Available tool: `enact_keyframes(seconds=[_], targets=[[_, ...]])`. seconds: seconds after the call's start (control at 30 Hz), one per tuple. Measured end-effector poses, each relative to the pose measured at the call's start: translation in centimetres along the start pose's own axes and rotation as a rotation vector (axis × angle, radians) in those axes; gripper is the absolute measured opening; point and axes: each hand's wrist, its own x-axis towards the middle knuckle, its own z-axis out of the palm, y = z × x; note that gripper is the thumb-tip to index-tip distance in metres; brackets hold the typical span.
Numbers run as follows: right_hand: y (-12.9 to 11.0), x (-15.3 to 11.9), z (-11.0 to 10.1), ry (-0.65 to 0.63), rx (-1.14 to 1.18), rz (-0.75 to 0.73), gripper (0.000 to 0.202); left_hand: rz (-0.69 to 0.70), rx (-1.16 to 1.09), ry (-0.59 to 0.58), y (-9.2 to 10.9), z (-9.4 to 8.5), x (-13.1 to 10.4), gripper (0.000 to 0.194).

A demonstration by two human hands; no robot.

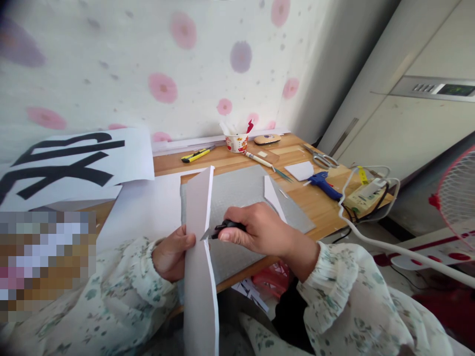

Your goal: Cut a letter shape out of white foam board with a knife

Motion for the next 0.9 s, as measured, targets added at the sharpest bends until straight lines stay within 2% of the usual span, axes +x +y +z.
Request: enact_keyframes(seconds=[0.17, 0.33, 0.47, 0.6, 0.7, 0.8, 0.9], targets=[[0.0, -0.2, 0.0, -0.043, 0.035, 0.005, 0.058, 0.014, 0.025, 0.008, -0.1, 0.1, -0.1, 0.045], [0.3, -0.2, 0.4, -0.025, 0.097, -0.01, 0.057, 0.004, 0.019, -0.013, -0.2, -0.2, 0.0, 0.042], [0.5, -0.3, 0.5, 0.079, 0.119, -0.077, 0.052, 0.008, 0.017, -0.007, 0.0, -0.6, 0.0, 0.042], [0.2, -0.7, 0.1, 0.163, 0.114, -0.161, 0.048, -0.021, 0.028, 0.069, 0.1, -0.8, 0.0, 0.049], [0.2, -1.0, -0.1, 0.214, 0.147, -0.112, 0.042, -0.023, 0.026, 0.099, 0.2, -0.7, 0.0, 0.05], [0.5, -1.1, 0.2, 0.282, 0.136, -0.028, 0.035, 0.012, 0.016, 0.084, 0.2, -0.6, 0.1, 0.041], [0.9, -1.0, 0.6, 0.277, 0.092, 0.033, 0.034, 0.031, 0.014, 0.081, 0.2, -0.5, 0.2, 0.036]])
